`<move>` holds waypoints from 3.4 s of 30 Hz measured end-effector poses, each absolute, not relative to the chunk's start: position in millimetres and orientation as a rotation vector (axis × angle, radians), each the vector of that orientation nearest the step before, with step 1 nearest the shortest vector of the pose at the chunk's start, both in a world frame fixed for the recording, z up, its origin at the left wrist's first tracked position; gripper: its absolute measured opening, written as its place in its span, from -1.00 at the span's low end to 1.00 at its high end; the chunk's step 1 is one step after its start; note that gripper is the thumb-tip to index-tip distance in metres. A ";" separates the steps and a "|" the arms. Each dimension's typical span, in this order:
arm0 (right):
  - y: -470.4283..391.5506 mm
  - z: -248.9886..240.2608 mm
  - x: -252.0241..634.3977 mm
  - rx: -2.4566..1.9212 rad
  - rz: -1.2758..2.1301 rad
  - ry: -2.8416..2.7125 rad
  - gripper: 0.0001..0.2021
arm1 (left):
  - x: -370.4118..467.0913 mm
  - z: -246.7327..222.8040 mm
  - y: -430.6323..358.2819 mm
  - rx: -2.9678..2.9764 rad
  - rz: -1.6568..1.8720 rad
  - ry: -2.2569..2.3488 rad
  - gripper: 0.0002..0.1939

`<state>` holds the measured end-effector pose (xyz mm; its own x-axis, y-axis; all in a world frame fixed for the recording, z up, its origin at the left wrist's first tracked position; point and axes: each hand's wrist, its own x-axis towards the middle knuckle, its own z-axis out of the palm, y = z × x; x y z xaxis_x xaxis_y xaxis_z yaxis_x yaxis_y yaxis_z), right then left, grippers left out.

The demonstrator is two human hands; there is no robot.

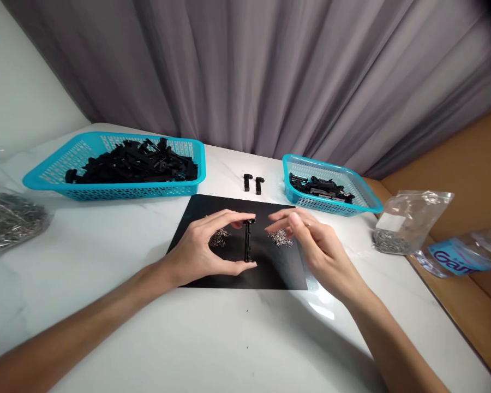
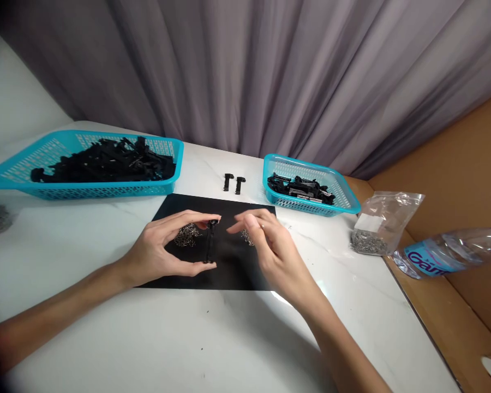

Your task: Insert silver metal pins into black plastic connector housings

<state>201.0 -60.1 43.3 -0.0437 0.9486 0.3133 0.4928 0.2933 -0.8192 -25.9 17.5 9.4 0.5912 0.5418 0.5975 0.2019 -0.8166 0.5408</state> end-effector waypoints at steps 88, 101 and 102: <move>-36.6 -16.0 150.6 -1.333 0.018 -2.326 -0.59 | -41.3 30.5 63.2 2.068 1.185 1.012 -0.77; -36.4 -26.6 158.0 -1.297 0.047 -2.144 -0.72 | -42.8 25.3 44.1 2.100 1.098 0.942 -0.83; -38.4 -24.7 157.3 -1.277 0.067 -2.155 -0.72 | -42.2 26.1 42.5 2.112 1.102 0.943 -0.83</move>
